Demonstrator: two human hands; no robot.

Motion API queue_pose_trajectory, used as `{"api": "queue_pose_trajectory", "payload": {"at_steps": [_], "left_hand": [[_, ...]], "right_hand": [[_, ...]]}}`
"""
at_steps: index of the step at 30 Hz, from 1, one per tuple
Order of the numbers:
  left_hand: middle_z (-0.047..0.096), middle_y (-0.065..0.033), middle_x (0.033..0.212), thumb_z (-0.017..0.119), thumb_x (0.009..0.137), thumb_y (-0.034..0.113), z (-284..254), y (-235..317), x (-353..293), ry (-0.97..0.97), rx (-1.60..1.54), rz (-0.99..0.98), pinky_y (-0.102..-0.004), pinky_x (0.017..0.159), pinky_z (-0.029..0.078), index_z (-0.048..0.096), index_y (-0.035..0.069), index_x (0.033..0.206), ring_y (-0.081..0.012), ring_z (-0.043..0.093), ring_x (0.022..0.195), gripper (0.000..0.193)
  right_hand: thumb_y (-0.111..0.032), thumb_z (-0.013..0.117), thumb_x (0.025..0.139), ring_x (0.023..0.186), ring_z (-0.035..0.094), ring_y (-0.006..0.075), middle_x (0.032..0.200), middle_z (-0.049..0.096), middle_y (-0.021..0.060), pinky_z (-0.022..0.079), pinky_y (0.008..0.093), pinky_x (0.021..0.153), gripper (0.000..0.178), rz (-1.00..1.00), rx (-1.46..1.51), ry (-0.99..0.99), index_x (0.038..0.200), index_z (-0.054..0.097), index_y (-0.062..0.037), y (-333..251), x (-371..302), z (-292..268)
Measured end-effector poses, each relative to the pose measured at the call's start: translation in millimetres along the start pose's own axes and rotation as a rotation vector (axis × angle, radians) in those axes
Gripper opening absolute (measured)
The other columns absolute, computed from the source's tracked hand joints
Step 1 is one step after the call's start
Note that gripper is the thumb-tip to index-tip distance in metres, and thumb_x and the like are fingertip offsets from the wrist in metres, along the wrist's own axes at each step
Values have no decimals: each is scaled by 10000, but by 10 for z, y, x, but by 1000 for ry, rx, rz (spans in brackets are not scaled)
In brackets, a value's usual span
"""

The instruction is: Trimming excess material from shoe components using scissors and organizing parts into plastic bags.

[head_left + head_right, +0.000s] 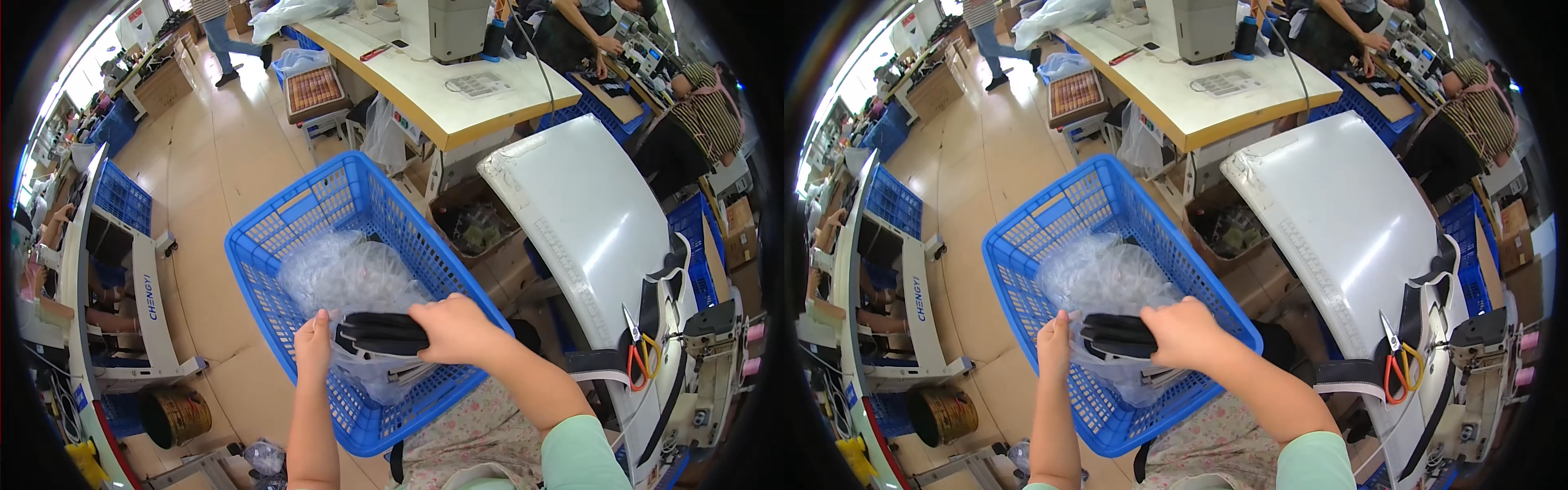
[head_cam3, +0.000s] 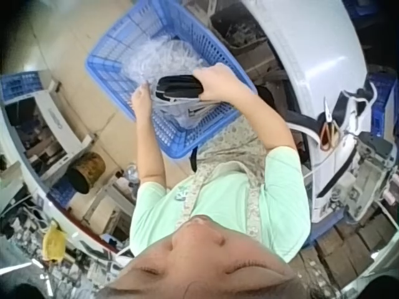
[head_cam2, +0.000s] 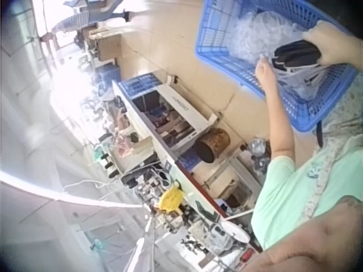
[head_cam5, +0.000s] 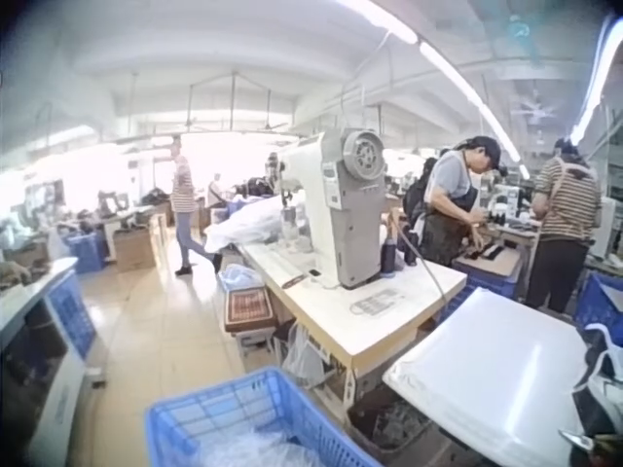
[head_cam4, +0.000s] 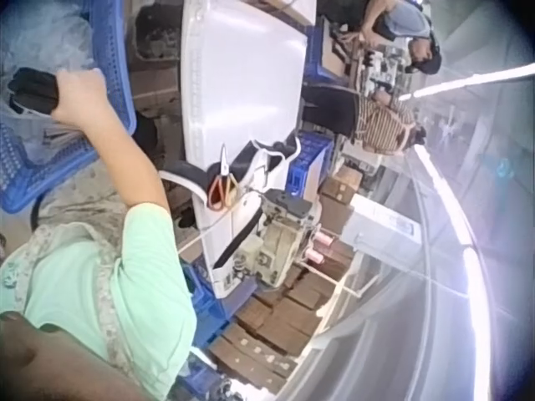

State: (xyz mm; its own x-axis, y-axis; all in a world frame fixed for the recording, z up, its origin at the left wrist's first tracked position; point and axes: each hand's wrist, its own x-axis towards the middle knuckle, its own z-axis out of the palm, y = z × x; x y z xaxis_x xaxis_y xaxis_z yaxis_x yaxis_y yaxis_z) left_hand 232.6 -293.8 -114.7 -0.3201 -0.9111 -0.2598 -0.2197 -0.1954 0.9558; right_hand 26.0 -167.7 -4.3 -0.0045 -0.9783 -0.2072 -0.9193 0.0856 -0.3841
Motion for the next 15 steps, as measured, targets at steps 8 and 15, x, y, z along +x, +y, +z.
{"api": "queue_pose_trajectory", "payload": {"at_steps": [8, 15], "left_hand": [[337, 96, 524, 485, 926, 374, 117, 82, -93, -7, -30, -48, -201, 436, 215, 640, -52, 972, -13, 291, 462, 455], [326, 100, 526, 478, 931, 372, 83, -31, 38, 32, -45, 15, -204, 433, 210, 626, -58, 996, -11, 278, 461, 460]], "right_hand": [[-107, 648, 608, 697, 619, 245, 724, 614, 88, 396, 350, 697, 250, -80, -260, -178, 831, 550, -51, -399, 201, 264], [-96, 648, 598, 673, 618, 239, 703, 616, 91, 395, 339, 683, 227, -156, -254, -155, 803, 564, -46, -431, -10, 106]]}}
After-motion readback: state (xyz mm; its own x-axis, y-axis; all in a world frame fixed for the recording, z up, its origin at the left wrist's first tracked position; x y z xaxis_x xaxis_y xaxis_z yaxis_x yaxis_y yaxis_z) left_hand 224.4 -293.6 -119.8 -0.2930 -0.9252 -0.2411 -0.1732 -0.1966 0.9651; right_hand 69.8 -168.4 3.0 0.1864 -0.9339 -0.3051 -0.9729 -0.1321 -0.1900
